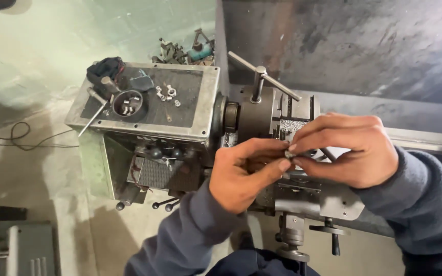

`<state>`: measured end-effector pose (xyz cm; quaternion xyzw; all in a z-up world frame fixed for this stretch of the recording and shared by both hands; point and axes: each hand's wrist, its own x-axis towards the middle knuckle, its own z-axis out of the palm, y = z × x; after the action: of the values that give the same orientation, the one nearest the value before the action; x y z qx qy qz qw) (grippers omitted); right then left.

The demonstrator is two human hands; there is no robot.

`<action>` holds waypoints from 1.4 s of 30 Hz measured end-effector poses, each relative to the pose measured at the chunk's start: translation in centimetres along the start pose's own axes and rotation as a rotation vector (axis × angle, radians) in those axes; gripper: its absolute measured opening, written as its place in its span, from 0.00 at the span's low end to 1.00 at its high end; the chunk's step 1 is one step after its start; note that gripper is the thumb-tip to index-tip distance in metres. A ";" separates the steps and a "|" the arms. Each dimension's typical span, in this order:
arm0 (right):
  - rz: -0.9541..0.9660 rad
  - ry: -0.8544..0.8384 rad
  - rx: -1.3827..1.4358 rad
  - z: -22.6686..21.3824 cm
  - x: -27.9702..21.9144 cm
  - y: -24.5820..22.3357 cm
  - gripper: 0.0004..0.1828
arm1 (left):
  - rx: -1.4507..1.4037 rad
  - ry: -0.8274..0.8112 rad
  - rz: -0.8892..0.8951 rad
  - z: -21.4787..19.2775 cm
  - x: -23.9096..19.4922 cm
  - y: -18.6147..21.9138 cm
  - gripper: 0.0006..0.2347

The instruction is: Operating a metal lathe to machine a small component, including adjusting the chuck and feed controls.

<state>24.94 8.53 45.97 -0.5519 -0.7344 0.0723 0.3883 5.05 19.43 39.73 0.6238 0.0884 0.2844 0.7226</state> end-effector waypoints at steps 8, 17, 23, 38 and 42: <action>0.036 0.111 0.060 3.8 1.0 -2.2 0.18 | -0.440 0.072 0.038 -2.3 -2.5 -3.4 0.12; -0.224 0.043 -0.183 4.7 3.2 -0.9 0.16 | -0.429 0.109 0.021 -4.4 -1.7 -4.7 0.11; -0.311 0.021 -0.241 5.1 3.6 -0.1 0.15 | -0.408 0.163 0.036 -4.9 -1.5 -6.4 0.11; -0.118 -0.040 -0.155 7.5 3.3 2.6 0.09 | 1.124 0.825 0.147 -29.7 4.3 -2.6 0.08; -0.097 -0.107 -0.163 7.9 3.4 2.9 0.07 | 1.666 0.625 0.112 -29.8 5.0 -4.1 0.08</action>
<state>21.66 15.08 40.65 -0.5410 -0.7834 0.0231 0.3053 -4.03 47.18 30.85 0.8441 0.4287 0.3200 -0.0374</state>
